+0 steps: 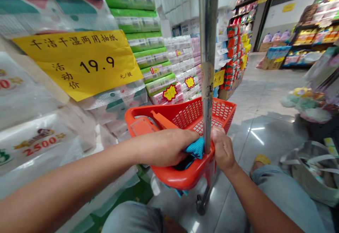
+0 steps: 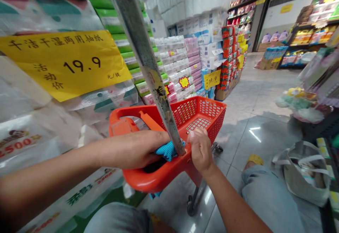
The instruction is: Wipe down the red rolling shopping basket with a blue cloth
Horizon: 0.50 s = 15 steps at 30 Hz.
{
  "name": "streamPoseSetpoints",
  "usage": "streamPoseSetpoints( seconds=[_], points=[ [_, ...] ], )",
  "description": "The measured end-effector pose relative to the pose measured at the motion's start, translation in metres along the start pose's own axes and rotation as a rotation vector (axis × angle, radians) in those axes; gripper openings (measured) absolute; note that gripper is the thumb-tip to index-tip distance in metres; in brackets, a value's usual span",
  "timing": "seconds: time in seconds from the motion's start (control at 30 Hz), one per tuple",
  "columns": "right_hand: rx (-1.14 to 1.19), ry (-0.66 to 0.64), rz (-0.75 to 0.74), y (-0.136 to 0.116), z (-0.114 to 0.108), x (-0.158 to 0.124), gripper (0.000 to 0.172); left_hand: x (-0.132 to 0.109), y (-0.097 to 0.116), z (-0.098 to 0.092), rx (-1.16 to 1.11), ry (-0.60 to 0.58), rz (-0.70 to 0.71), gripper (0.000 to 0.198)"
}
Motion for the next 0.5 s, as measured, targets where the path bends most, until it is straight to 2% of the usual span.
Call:
streamPoseSetpoints(
  seconds=[0.13, 0.2, 0.27, 0.3, 0.37, 0.43, 0.5],
  points=[
    [-0.022, -0.007, 0.022, -0.002, -0.003, 0.003, 0.047, -0.031, 0.029, 0.005, 0.152, 0.161, 0.169, 0.023],
    [-0.034, -0.015, 0.009, -0.003, -0.004, 0.004, 0.049, -0.048, 0.044, 0.010, 0.298, 0.195, 0.265, 0.028],
    [-0.031, -0.028, -0.014, -0.003, -0.004, 0.004, 0.051, -0.064, 0.049, 0.015, 0.414, 0.217, 0.314, 0.032],
    [-0.025, -0.029, -0.024, -0.002, -0.004, 0.005, 0.052, -0.072, 0.045, 0.017, 0.457, 0.248, 0.318, 0.033],
    [-0.004, -0.025, -0.038, -0.001, -0.004, 0.006, 0.052, -0.087, 0.024, 0.015, 0.522, 0.357, 0.294, 0.032],
    [0.030, -0.022, -0.040, 0.001, -0.004, 0.007, 0.052, -0.102, -0.011, 0.008, 0.577, 0.494, 0.213, 0.029],
    [0.066, -0.033, -0.041, 0.001, -0.005, 0.008, 0.054, -0.113, -0.049, 0.002, 0.615, 0.594, 0.044, 0.028]
  ],
)
Point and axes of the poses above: each hand's wrist, its own x-axis towards the middle knuckle, its own z-axis out of the palm, y = z × x, the point moved 2 cm from there along x, towards the middle knuckle, and after that the axes turned 11 degrees about -x, right-handed, at the moved point
